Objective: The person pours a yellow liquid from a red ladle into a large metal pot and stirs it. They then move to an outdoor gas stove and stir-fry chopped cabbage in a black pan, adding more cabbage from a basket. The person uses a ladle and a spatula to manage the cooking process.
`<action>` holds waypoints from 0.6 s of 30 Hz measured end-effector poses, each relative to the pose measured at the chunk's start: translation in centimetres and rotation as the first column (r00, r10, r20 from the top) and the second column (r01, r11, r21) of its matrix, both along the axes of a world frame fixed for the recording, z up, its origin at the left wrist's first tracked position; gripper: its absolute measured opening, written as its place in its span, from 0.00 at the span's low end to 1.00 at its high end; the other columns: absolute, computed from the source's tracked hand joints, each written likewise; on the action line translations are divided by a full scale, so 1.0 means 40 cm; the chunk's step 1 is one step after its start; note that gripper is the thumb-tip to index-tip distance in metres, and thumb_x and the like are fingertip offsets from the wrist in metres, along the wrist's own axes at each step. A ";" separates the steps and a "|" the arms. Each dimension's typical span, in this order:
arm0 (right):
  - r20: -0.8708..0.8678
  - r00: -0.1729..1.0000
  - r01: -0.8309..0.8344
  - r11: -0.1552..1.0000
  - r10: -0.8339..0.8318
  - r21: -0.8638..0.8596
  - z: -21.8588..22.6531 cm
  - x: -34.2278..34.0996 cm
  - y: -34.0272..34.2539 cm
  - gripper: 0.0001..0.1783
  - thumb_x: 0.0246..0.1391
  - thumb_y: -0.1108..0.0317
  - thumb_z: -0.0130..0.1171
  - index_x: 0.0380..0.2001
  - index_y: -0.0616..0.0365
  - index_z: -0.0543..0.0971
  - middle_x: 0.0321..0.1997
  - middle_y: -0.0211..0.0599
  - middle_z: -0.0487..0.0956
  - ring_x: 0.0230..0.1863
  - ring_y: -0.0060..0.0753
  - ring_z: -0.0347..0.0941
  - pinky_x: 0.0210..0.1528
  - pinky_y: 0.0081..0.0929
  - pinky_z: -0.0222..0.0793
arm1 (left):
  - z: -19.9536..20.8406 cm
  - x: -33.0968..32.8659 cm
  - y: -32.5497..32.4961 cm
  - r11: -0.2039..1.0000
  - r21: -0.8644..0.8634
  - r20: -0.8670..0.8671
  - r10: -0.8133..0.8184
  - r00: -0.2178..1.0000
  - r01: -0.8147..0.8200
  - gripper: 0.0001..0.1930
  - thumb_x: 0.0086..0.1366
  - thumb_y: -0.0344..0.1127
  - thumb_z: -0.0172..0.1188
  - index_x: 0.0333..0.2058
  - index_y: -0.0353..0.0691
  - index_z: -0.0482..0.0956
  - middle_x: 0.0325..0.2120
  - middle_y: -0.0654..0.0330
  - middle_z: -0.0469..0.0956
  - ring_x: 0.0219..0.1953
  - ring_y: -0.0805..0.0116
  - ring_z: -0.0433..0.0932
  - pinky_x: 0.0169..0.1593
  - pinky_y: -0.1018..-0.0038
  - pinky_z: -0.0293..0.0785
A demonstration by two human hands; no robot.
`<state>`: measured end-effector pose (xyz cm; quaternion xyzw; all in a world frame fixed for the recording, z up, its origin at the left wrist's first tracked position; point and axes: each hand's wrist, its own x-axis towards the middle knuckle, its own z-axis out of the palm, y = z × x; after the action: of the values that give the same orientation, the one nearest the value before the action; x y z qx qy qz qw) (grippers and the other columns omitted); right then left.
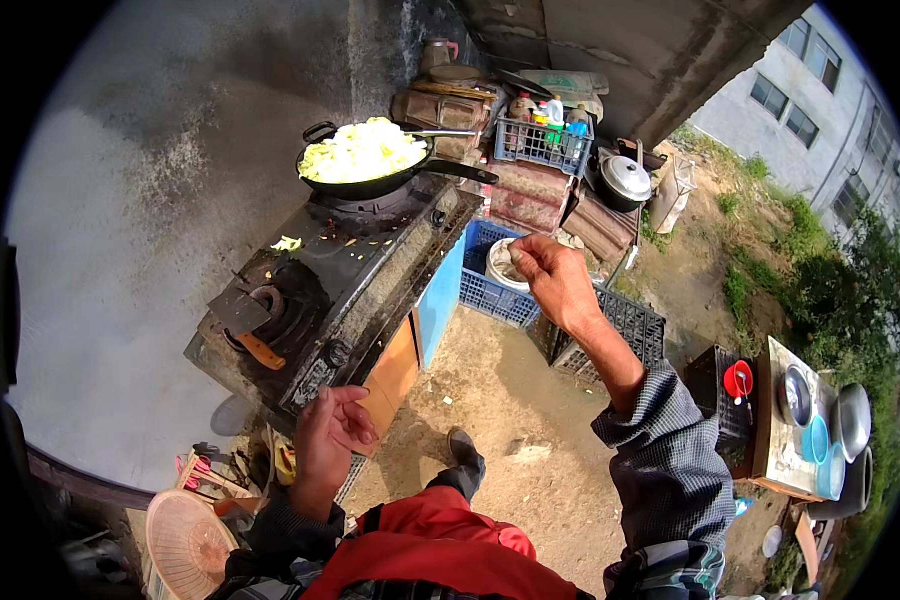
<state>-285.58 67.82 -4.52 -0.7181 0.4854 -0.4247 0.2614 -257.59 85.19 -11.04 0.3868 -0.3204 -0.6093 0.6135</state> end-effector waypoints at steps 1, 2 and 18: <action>-0.078 0.997 -0.008 0.999 0.004 -0.045 0.018 0.014 -0.089 0.13 0.55 0.64 0.53 0.38 0.63 0.75 0.28 0.41 0.79 0.29 0.27 0.74 0.36 0.26 0.68 | -0.004 -0.032 -0.074 0.999 0.023 -0.028 -0.033 0.999 0.034 0.24 0.68 0.50 0.40 0.41 0.30 0.71 0.22 0.55 0.75 0.22 0.69 0.73 0.30 0.75 0.71; -0.165 0.986 -0.005 0.998 -0.007 -0.069 0.046 0.032 -0.189 0.13 0.54 0.64 0.54 0.39 0.61 0.76 0.32 0.46 0.79 0.34 0.38 0.76 0.39 0.30 0.69 | -0.006 -0.060 -0.147 0.997 0.043 -0.055 -0.062 0.997 0.064 0.24 0.68 0.49 0.40 0.43 0.30 0.70 0.24 0.54 0.75 0.24 0.69 0.74 0.30 0.75 0.71; -0.861 0.479 -0.355 0.935 0.169 -0.014 -0.017 0.205 -1.210 0.26 0.44 0.63 0.55 0.46 0.62 0.63 0.47 0.56 0.71 0.51 0.55 0.67 0.53 0.39 0.62 | 0.078 -0.296 -0.848 0.957 0.264 -0.120 0.154 0.981 -0.118 0.22 0.67 0.38 0.45 0.57 0.36 0.57 0.49 0.50 0.67 0.49 0.60 0.70 0.52 0.66 0.67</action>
<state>-277.38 19.40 -5.18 -0.9199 0.3912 -0.0199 -0.0163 -269.42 51.27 -7.94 0.4403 -0.1681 -0.6274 0.6199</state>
